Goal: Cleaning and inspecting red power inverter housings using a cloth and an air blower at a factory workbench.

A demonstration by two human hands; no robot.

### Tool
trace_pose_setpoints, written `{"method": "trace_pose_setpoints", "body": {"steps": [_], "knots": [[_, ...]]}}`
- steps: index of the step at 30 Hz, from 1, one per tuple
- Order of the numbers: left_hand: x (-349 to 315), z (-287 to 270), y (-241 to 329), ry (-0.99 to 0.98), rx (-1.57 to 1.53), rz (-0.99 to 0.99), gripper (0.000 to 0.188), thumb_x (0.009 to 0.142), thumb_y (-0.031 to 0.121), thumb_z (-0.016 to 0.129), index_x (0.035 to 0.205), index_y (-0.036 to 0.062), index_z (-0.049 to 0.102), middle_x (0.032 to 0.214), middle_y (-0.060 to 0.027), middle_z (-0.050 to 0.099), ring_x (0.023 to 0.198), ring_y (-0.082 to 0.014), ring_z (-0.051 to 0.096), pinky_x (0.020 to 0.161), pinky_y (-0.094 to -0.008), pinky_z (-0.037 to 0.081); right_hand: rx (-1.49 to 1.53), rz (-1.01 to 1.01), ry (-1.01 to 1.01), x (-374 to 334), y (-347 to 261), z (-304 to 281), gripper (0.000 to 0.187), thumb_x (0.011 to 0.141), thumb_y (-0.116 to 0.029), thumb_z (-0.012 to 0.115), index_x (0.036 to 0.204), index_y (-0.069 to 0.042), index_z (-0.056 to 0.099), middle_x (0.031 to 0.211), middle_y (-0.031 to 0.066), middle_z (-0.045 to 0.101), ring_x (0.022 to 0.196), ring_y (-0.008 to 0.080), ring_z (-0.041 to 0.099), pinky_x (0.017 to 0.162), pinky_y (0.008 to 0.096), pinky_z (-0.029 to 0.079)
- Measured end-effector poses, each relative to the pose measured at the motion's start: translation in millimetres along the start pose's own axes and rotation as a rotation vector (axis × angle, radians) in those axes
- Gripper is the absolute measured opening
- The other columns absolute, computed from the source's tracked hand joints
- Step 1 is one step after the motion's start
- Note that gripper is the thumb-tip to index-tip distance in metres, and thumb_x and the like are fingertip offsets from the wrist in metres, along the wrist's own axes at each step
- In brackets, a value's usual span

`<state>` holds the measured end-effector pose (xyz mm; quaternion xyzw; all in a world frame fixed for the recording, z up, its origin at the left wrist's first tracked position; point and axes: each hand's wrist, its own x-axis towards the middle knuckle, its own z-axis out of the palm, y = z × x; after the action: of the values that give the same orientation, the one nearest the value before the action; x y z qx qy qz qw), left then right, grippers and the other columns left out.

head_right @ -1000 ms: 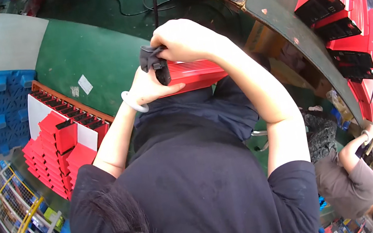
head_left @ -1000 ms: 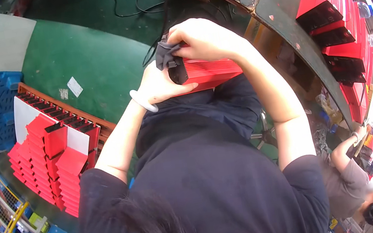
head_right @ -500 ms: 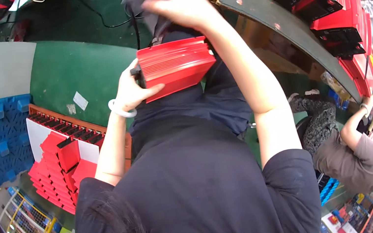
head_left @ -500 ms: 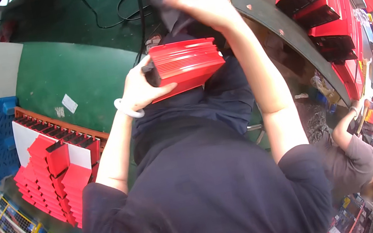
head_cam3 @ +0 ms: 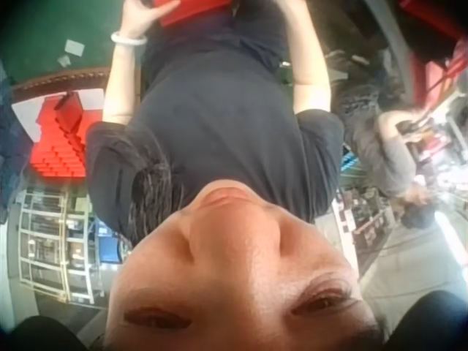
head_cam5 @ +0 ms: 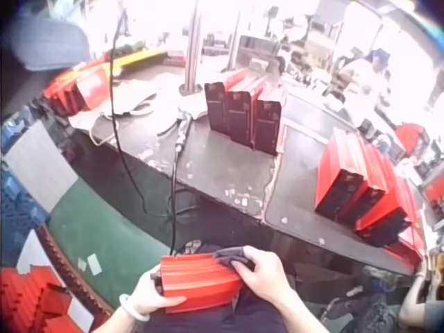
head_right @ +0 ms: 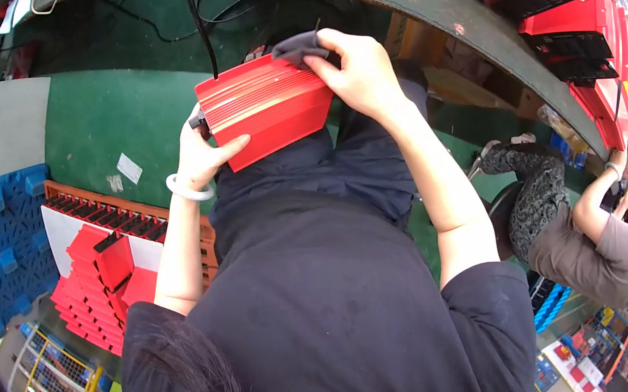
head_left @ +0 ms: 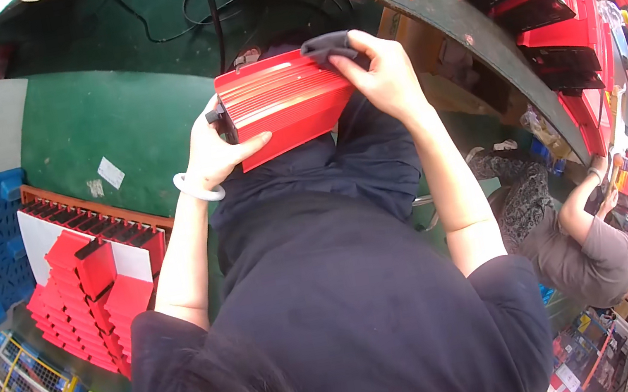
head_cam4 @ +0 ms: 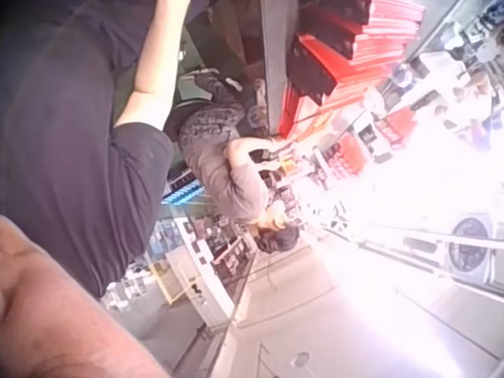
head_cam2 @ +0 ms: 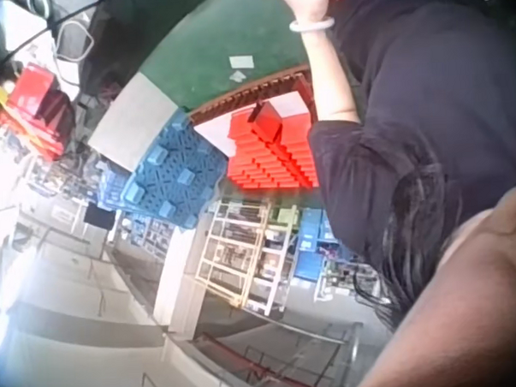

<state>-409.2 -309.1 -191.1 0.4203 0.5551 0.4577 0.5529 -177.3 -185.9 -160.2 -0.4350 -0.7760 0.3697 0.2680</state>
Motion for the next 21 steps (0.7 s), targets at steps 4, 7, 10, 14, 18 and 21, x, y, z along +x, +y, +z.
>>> {"method": "trace_pose_setpoints", "body": {"steps": [4, 7, 10, 14, 18, 21], "knots": [[1, -1, -1, -0.021, 0.030, -0.007, 0.068, 0.066, 0.007, 0.081, 0.125, 0.0004, 0.047, 0.113, -0.0087, 0.060, 0.105, -0.0159, 0.057, 0.095, -0.0310, 0.045, -0.204, -0.004, -0.112, 6, -7, -7, 0.013, 0.077, -0.015, 0.066, 0.087, -0.007, 0.065, 0.071, 0.0114, 0.063, 0.068, 0.0277, 0.062, 0.063, 0.0346, 0.047], [3, 0, 3, -0.015, 0.016, 0.019, 0.067, 0.066, 0.007, 0.080, 0.125, 0.0003, 0.048, 0.113, -0.0083, 0.060, 0.104, -0.0154, 0.057, 0.095, -0.0308, 0.045, -0.428, -0.195, -0.179, 15, -12, -4, 0.011, 0.076, -0.016, 0.066, 0.084, -0.009, 0.065, 0.069, 0.0107, 0.061, 0.069, 0.0281, 0.060, 0.068, 0.0391, 0.046], [7, 2, 6, -0.043, 0.004, 0.007, 0.066, 0.067, 0.007, 0.080, 0.124, 0.0002, 0.048, 0.113, -0.0080, 0.060, 0.104, -0.0150, 0.057, 0.094, -0.0306, 0.045, -0.450, -0.370, -0.088, 13, -32, 14, 0.011, 0.076, -0.017, 0.067, 0.085, -0.011, 0.066, 0.076, 0.0071, 0.060, 0.078, 0.0233, 0.058, 0.072, 0.0342, 0.042], [8, -2, 6, -0.030, -0.015, -0.015, 0.065, 0.068, 0.008, 0.080, 0.124, 0.0005, 0.049, 0.113, -0.0078, 0.060, 0.104, -0.0151, 0.057, 0.094, -0.0306, 0.045, -0.536, -0.256, -0.169, 22, -16, -1, 0.014, 0.077, -0.018, 0.068, 0.089, -0.012, 0.066, 0.080, 0.0076, 0.057, 0.080, 0.0261, 0.055, 0.076, 0.0352, 0.042], [10, -3, 8, -0.027, -0.007, -0.024, 0.065, 0.068, 0.009, 0.080, 0.124, 0.0005, 0.048, 0.114, -0.0082, 0.060, 0.105, -0.0150, 0.056, 0.095, -0.0307, 0.044, -0.601, -0.207, -0.120, 19, 5, -10, 0.011, 0.077, -0.018, 0.065, 0.086, -0.011, 0.067, 0.077, 0.0077, 0.058, 0.078, 0.0239, 0.057, 0.074, 0.0366, 0.042], [10, -1, 6, -0.030, 0.015, -0.015, 0.064, 0.068, 0.009, 0.080, 0.124, 0.0002, 0.049, 0.114, -0.0084, 0.060, 0.105, -0.0147, 0.056, 0.094, -0.0304, 0.045, -0.564, -0.208, -0.091, 20, -5, 0, 0.011, 0.077, -0.016, 0.065, 0.084, -0.008, 0.065, 0.076, 0.0100, 0.058, 0.076, 0.0261, 0.056, 0.071, 0.0372, 0.042]]}}
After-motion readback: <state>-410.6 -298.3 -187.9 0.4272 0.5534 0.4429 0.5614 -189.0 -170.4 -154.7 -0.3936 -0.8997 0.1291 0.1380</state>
